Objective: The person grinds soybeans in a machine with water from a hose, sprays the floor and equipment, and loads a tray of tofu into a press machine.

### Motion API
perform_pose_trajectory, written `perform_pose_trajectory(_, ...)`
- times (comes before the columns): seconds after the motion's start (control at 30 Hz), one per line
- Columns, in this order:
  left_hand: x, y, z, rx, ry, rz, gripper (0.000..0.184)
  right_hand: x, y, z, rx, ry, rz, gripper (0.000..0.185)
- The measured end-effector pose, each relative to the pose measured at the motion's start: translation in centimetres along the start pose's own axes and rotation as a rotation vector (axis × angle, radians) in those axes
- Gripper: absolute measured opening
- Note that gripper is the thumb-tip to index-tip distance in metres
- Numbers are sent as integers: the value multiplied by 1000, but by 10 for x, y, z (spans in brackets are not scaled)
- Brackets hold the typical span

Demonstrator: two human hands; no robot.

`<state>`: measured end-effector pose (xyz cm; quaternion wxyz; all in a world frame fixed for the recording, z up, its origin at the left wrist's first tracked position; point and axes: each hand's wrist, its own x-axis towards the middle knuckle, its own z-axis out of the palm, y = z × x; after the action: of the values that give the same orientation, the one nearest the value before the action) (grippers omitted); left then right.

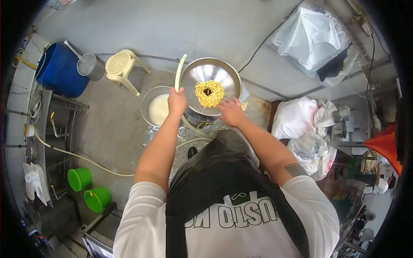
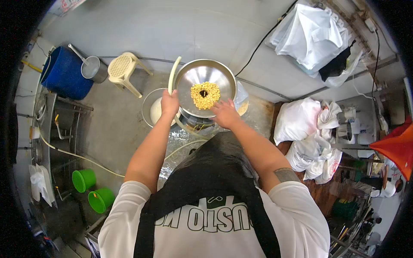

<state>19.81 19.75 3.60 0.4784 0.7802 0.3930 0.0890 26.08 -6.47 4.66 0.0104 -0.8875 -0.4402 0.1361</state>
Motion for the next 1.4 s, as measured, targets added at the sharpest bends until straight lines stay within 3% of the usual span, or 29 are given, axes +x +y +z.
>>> perform_pose_trajectory(0.13, -35, 9, -39, 32, -44, 98, 48, 0, 1, -5, 6, -16, 2, 51)
perform_pose_trajectory(0.2, -48, -3, -60, 124, -65, 268, 52, 0, -2, -9, -6, -47, -3, 53)
perform_pose_trajectory(0.33, -104, 13, -125, 326, -261, 270, 54, 0, 0, -15, 65, 70, -37, 52)
perform_pose_trajectory(0.4, -126, 17, -149, 359, -294, 270, 53, 13, -5, -35, 247, -154, 103, 47)
perform_pose_trajectory(0.43, -138, 19, -160, 394, -330, 266, 52, 27, -3, -24, 248, -155, 98, 47)
perform_pose_trajectory(0.53, -165, 32, -189, 505, -276, 219, 51, 62, -12, 3, 360, -203, 65, 42)
perform_pose_trajectory(0.6, -167, 29, -200, 550, -245, 209, 51, 57, -26, 5, 549, 16, -96, 37)
perform_pose_trajectory(0.7, -161, 18, -211, 596, -166, 179, 51, 60, -27, 21, 625, 115, -135, 36)
perform_pose_trajectory(0.77, -155, 11, -214, 599, -118, 158, 51, 43, -30, -17, 558, -2, -88, 42)
perform_pose_trajectory(0.83, -148, 7, -213, 441, -9, 166, 52, 25, -23, -37, 489, -115, -34, 49)
perform_pose_trajectory(0.97, -116, -1, -194, 279, 61, 119, 52, -5, -2, -33, 115, 16, -50, 60)
perform_pose_trajectory(1.03, -88, -19, -168, 88, 204, 248, 45, -10, 3, -18, -22, 78, -54, 66)
perform_pose_trajectory(1.07, -79, -15, -158, 88, 201, 251, 45, -9, 6, -8, -21, 66, -45, 68)
perform_pose_trajectory(1.13, -66, 0, -130, -197, -2, 32, 34, -8, 9, -5, -21, 55, -37, 71)
perform_pose_trajectory(1.2, -42, -4, -88, -422, -71, -36, 22, -7, 6, -11, -21, -15, -17, 72)
perform_pose_trajectory(1.37, -30, 2, -13, -381, -104, -23, 31, -11, 3, -22, 33, -26, -39, 67)
perform_pose_trajectory(1.4, -40, 21, -13, -332, -142, -140, 32, -10, 3, -20, 51, -20, -29, 65)
